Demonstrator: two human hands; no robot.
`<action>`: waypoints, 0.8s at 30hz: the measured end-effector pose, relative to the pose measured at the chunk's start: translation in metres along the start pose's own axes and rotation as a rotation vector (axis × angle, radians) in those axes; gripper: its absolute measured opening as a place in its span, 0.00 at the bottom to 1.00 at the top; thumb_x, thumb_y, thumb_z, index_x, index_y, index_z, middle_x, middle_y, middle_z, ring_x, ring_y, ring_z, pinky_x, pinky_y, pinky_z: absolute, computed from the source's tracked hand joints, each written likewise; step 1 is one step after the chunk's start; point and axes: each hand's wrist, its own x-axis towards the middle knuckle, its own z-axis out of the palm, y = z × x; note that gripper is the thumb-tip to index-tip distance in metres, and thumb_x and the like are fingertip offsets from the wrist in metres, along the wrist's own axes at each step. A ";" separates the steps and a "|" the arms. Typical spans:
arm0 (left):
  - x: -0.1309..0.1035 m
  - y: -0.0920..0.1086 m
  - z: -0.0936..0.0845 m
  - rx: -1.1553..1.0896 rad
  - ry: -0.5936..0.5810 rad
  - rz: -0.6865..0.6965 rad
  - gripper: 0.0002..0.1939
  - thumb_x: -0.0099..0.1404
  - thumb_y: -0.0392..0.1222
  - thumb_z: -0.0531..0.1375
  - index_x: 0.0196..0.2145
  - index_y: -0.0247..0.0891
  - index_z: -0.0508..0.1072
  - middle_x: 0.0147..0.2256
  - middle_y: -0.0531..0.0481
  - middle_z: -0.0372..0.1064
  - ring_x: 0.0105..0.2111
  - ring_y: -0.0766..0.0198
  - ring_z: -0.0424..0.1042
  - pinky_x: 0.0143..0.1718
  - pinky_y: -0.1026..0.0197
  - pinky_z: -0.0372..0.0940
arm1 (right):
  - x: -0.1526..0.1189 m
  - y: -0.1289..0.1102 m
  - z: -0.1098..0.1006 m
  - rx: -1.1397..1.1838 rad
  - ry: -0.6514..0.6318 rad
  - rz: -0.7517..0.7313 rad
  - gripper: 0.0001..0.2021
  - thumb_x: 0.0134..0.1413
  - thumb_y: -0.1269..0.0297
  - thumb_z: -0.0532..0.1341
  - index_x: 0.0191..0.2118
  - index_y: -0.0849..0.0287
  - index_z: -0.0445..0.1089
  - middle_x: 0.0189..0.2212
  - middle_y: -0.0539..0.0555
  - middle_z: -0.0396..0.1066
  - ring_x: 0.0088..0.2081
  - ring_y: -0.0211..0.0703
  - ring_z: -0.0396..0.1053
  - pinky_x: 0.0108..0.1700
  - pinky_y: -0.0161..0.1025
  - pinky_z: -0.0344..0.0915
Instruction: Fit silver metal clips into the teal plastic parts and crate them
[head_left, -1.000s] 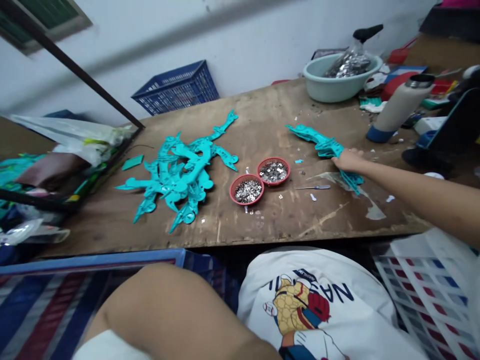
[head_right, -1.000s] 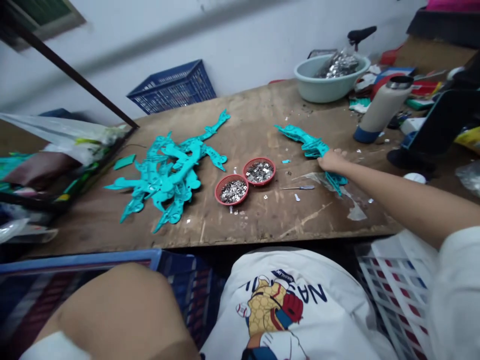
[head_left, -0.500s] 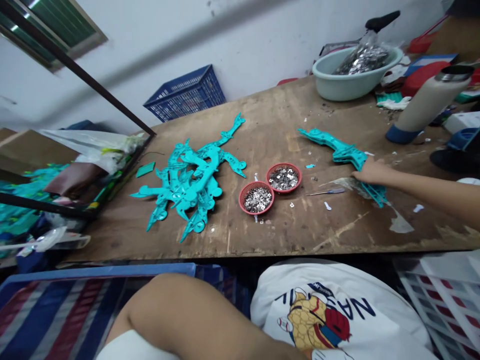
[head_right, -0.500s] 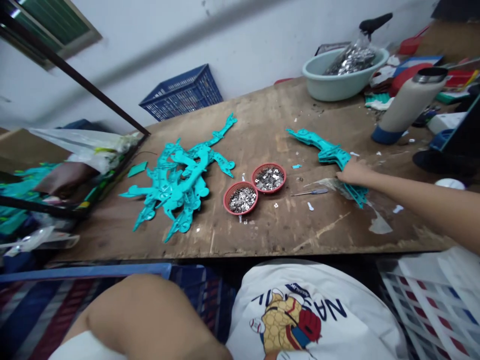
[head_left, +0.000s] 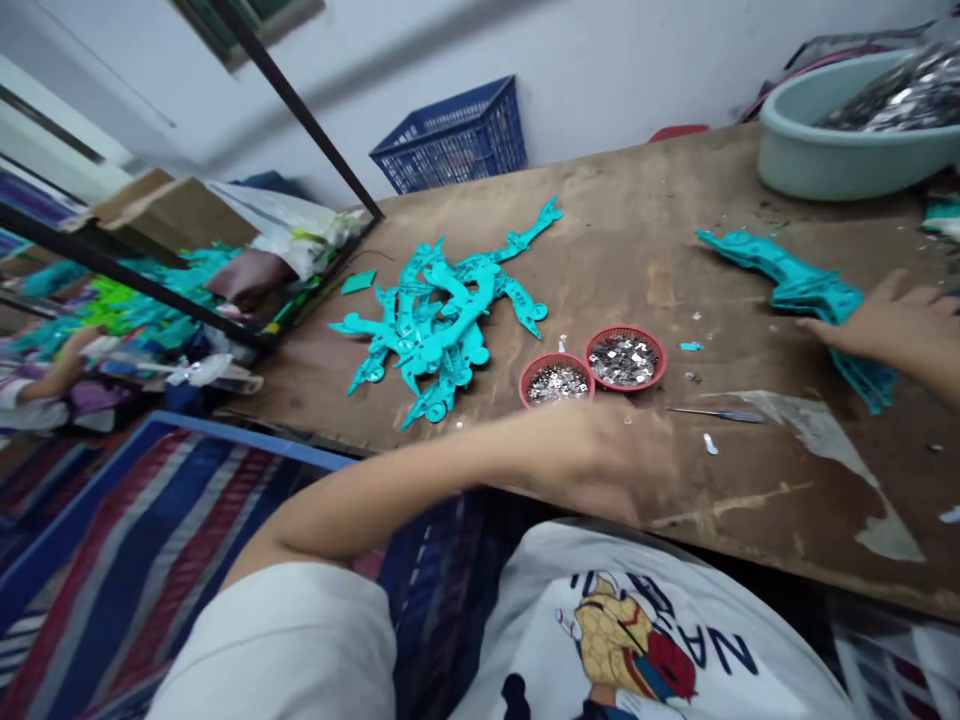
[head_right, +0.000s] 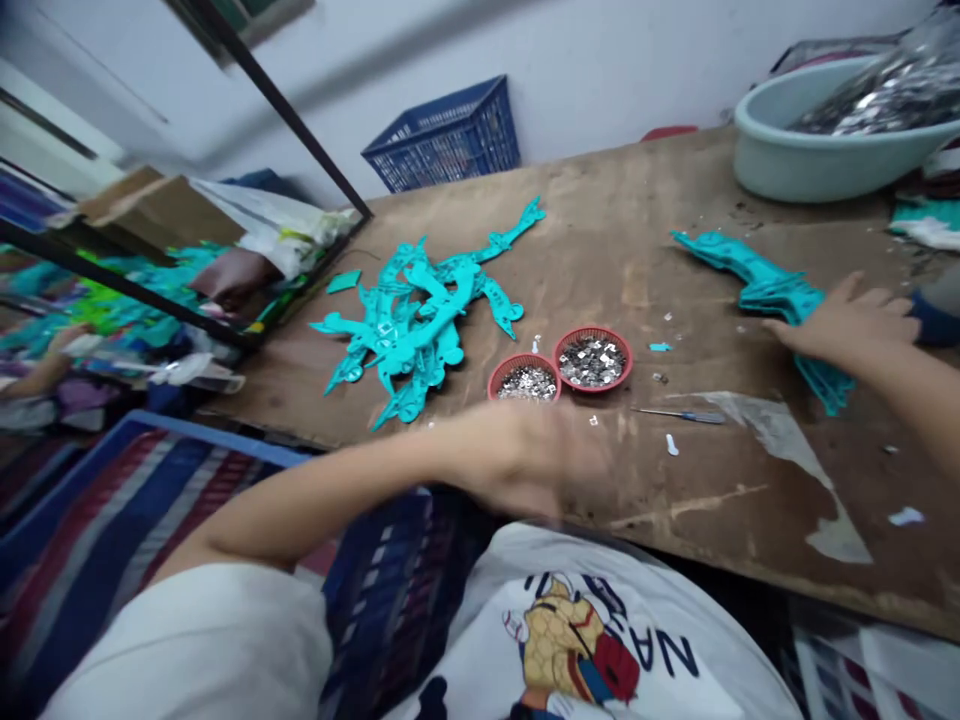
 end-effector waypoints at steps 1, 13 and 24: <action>-0.018 -0.035 0.006 0.035 0.018 -0.295 0.28 0.89 0.60 0.56 0.68 0.55 0.93 0.68 0.40 0.90 0.73 0.47 0.87 0.73 0.43 0.84 | -0.008 -0.002 -0.007 0.039 0.035 -0.047 0.66 0.86 0.22 0.49 0.93 0.89 0.49 0.79 1.08 0.58 0.85 0.93 0.65 0.69 0.75 0.65; -0.160 -0.162 -0.043 0.328 0.019 -1.459 0.22 0.91 0.52 0.52 0.55 0.37 0.82 0.49 0.38 0.87 0.51 0.49 0.82 0.61 0.43 0.79 | -0.140 -0.036 -0.110 0.002 -0.019 -0.625 0.39 0.87 0.51 0.63 0.90 0.68 0.68 0.83 0.84 0.68 0.83 0.88 0.67 0.86 0.74 0.66; -0.002 0.039 0.000 -0.698 -0.307 -0.654 0.14 0.89 0.43 0.64 0.41 0.41 0.81 0.37 0.51 0.85 0.36 0.58 0.84 0.38 0.59 0.70 | -0.253 -0.066 -0.120 -0.072 -0.337 -0.971 0.41 0.75 0.55 0.77 0.88 0.53 0.73 0.70 0.74 0.85 0.65 0.81 0.87 0.60 0.65 0.85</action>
